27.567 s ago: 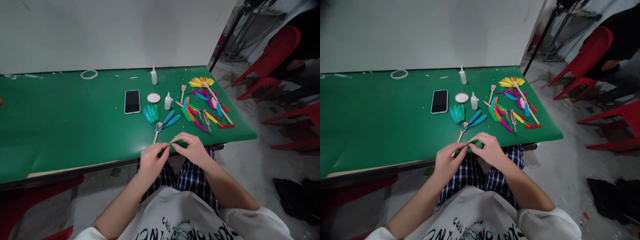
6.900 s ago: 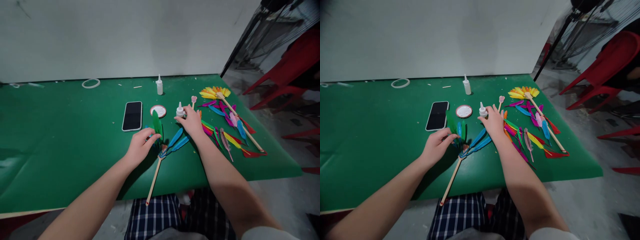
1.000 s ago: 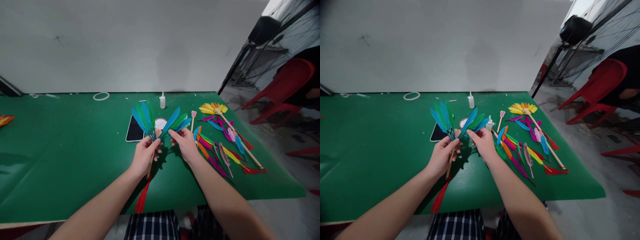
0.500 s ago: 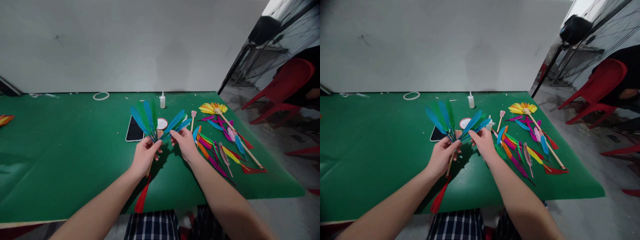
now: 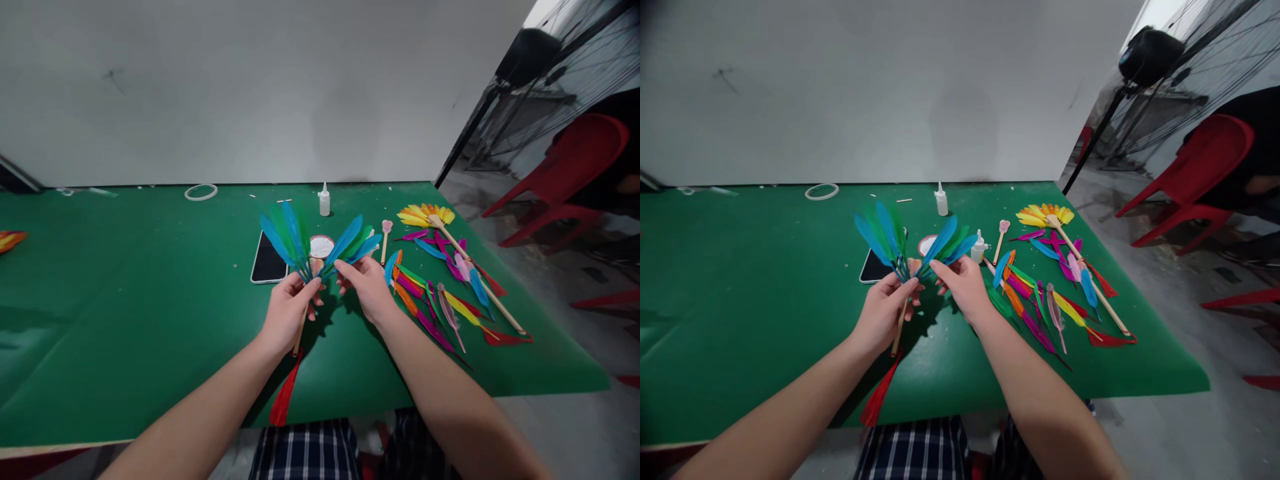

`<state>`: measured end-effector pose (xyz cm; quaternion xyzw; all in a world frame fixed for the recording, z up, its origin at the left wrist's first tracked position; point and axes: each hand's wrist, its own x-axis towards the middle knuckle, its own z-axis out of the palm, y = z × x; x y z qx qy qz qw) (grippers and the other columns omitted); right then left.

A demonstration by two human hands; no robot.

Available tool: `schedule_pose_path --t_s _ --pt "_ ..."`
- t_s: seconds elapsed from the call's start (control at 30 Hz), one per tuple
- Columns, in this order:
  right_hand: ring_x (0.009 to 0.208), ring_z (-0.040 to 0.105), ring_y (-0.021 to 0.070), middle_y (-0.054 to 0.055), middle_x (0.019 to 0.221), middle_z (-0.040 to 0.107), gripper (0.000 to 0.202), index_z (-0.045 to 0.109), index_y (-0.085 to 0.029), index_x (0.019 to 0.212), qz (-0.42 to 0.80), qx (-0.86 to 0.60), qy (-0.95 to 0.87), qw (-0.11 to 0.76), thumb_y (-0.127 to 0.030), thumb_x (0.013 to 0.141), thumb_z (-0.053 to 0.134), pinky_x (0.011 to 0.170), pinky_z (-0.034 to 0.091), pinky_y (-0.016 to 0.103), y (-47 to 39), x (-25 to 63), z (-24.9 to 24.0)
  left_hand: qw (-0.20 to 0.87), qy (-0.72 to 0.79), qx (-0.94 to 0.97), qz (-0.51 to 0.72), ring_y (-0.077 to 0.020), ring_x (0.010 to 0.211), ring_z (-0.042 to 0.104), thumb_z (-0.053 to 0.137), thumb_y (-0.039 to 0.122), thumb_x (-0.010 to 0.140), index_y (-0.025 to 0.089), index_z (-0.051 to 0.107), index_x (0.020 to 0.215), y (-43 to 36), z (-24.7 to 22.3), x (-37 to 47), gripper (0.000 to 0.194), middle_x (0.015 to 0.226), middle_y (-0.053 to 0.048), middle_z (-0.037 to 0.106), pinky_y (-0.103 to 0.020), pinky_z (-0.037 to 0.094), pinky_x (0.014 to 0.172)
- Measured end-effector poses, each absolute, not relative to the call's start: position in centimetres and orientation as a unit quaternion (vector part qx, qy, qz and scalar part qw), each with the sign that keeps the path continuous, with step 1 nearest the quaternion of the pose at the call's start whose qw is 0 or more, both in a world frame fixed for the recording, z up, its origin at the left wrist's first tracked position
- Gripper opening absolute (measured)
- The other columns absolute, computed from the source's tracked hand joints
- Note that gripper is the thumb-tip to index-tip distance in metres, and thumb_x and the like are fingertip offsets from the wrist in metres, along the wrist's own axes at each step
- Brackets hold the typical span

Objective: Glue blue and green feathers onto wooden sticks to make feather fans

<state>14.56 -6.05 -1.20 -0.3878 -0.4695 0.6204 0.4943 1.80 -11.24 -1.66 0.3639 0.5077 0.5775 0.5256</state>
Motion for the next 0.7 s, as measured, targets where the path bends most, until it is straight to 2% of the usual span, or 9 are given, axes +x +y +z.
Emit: schedule_pose_path --t_s 0.17,0.33,0.53,0.7 --pt "0.054 0.052 0.0094 0.0 0.064 0.058 0.029 0.06 -0.016 0.075 0.642 -0.386 -0.492 0.443 -0.042 0.065 0.066 0.041 0.044 0.02 -6.42 14.36 -1.12 0.529 0.509 0.36 0.575 -0.007 0.05 0.051 0.066 0.032 0.069 0.016 0.059 0.087 -11.27 -1.66 1.8 0.025 0.067 0.002 0.057 -0.014 0.037 0.032" --pt "0.056 0.053 0.0093 0.0 0.064 0.06 0.028 0.062 -0.016 0.076 0.639 -0.381 -0.488 0.457 -0.04 0.062 0.069 0.042 0.045 0.019 -6.56 14.12 -1.43 0.53 0.511 0.36 0.574 -0.007 0.05 0.051 0.066 0.032 0.07 0.016 0.059 0.092 -11.24 -1.65 1.82 0.028 0.067 0.002 0.057 -0.013 0.036 0.032" --pt "0.063 0.058 0.0118 0.003 0.071 0.064 0.03 0.062 -0.016 0.081 0.643 -0.385 -0.505 0.428 -0.039 0.063 0.069 0.044 0.046 0.019 -6.63 14.14 -1.47 0.527 0.5 0.369 0.579 -0.0065 0.05 0.05 0.064 0.031 0.071 0.017 0.059 0.095 -11.24 -1.82 1.77 0.029 0.069 0.002 0.057 -0.013 0.037 0.032" --pt "0.06 0.057 0.0115 0.002 0.069 0.065 0.027 0.063 -0.016 0.077 0.636 -0.387 -0.508 0.434 -0.038 0.062 0.069 0.043 0.046 0.019 -6.73 14.11 -1.49 0.518 0.495 0.383 0.583 -0.0068 0.05 0.051 0.065 0.03 0.071 0.016 0.06 0.091 -11.3 -1.78 1.85 0.025 0.068 0.002 0.057 -0.013 0.038 0.033"
